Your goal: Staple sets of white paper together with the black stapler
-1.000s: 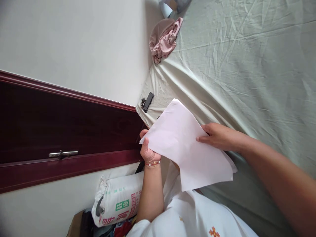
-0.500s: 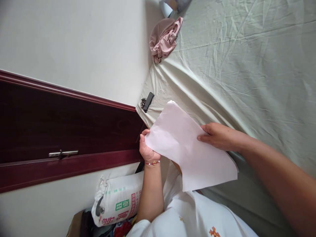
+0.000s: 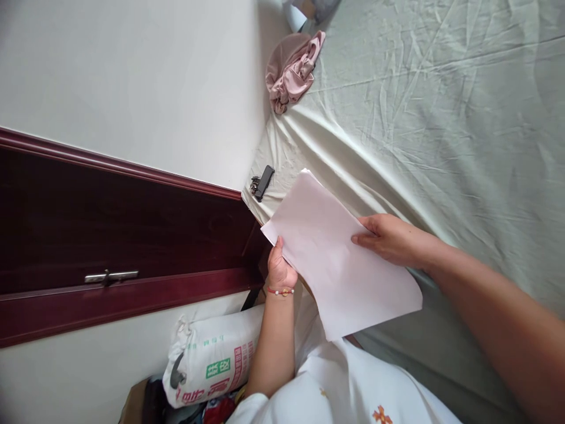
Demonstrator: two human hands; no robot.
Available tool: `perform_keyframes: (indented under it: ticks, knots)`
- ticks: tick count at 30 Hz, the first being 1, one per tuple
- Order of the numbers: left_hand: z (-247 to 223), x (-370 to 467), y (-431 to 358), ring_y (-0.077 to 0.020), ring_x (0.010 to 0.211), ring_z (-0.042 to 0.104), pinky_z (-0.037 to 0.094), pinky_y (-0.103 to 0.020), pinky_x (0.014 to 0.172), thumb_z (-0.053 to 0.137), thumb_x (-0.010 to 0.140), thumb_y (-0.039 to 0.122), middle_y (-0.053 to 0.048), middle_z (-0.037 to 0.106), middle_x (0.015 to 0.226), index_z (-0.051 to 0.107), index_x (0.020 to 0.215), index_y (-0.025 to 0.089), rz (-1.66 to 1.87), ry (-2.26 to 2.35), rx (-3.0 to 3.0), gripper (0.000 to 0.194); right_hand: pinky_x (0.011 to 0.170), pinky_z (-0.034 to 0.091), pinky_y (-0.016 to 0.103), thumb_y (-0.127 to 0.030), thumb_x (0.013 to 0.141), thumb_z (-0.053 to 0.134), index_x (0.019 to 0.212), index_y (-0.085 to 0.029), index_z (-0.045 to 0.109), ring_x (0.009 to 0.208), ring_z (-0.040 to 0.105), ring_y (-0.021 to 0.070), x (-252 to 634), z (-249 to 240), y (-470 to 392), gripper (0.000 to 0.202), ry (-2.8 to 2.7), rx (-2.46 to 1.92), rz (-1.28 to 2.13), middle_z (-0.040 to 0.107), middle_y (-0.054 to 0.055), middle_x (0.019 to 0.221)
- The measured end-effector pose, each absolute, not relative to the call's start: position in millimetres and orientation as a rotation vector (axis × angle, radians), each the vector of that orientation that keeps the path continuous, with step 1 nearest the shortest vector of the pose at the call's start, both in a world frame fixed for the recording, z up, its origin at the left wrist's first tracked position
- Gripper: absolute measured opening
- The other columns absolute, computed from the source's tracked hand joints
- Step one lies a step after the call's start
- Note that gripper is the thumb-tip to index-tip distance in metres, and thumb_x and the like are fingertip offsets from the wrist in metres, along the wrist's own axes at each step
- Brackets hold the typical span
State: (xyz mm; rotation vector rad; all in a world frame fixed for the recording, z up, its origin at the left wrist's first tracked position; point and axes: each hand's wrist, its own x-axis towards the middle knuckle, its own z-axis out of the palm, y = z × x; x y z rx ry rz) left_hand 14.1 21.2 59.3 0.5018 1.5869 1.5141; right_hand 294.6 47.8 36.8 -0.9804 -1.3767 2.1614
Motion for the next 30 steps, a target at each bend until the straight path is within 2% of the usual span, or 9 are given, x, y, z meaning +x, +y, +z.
perform_keyframes:
  ticks: [5, 8, 13, 19, 25, 30]
  knots:
    - [67.8, 20.6, 22.7, -0.0277, 0.128, 0.065, 0.049, -0.043, 0.113, 0.062, 0.094, 0.041, -0.013, 0.075, 0.125, 0.071, 0.122, 0.016, 1.501, 1.532, 0.433, 0.038, 0.074, 0.058, 0.036, -0.047, 0.086, 0.062, 0.126, -0.025, 0.067, 0.091, 0.075, 0.0291, 290.7, 30.9, 48.4, 0.046, -1.53, -1.079, 1.914, 0.08, 0.006, 0.105]
    - [76.0, 21.0, 25.5, -0.0276, 0.133, 0.062, 0.048, -0.043, 0.114, 0.057, 0.097, 0.043, -0.013, 0.073, 0.129, 0.069, 0.128, 0.017, 1.531, 1.512, 0.432, 0.042, 0.071, 0.057, 0.034, -0.046, 0.086, 0.06, 0.124, -0.027, 0.066, 0.087, 0.075, 0.0271, 289.3, 27.0, 48.0, 0.043, -1.616, -1.129, 1.84, 0.079, 0.004, 0.104]
    - [74.8, 18.7, 26.7, -0.0276, 0.139, 0.056, 0.046, -0.043, 0.117, 0.062, 0.093, 0.046, -0.011, 0.07, 0.136, 0.069, 0.128, 0.019, 1.517, 1.478, 0.482, 0.044, 0.066, 0.056, 0.031, -0.042, 0.087, 0.057, 0.117, -0.029, 0.068, 0.083, 0.075, 0.0247, 290.6, 28.1, 48.0, 0.034, -1.638, -1.172, 1.809, 0.08, 0.001, 0.1]
    - [68.7, 17.1, 24.3, -0.0272, 0.139, 0.056, 0.047, -0.042, 0.117, 0.071, 0.089, 0.044, -0.011, 0.07, 0.135, 0.069, 0.126, 0.02, 1.556, 1.511, 0.557, 0.044, 0.074, 0.059, 0.034, -0.038, 0.086, 0.061, 0.127, -0.028, 0.067, 0.088, 0.076, 0.0265, 292.1, 33.5, 47.2, 0.042, -1.524, -1.063, 1.943, 0.08, 0.002, 0.103]
    - [70.9, 21.4, 22.0, -0.0293, 0.137, 0.058, 0.048, -0.044, 0.115, 0.076, 0.083, 0.052, -0.011, 0.073, 0.131, 0.072, 0.12, 0.02, 1.543, 1.518, 0.572, 0.048, 0.071, 0.06, 0.037, -0.05, 0.088, 0.061, 0.121, -0.026, 0.069, 0.088, 0.077, 0.0288, 291.3, 33.3, 46.2, 0.042, -1.464, -1.081, 1.987, 0.081, 0.005, 0.102]
    - [68.5, 20.2, 19.9, -0.0292, 0.131, 0.063, 0.048, -0.043, 0.114, 0.086, 0.073, 0.039, -0.011, 0.077, 0.119, 0.074, 0.111, 0.019, 1.537, 1.569, 0.641, 0.044, 0.075, 0.062, 0.038, -0.054, 0.088, 0.061, 0.116, -0.028, 0.071, 0.091, 0.077, 0.0291, 294.2, 34.0, 46.6, 0.039, -1.44, -0.885, 2.14, 0.081, 0.002, 0.1]
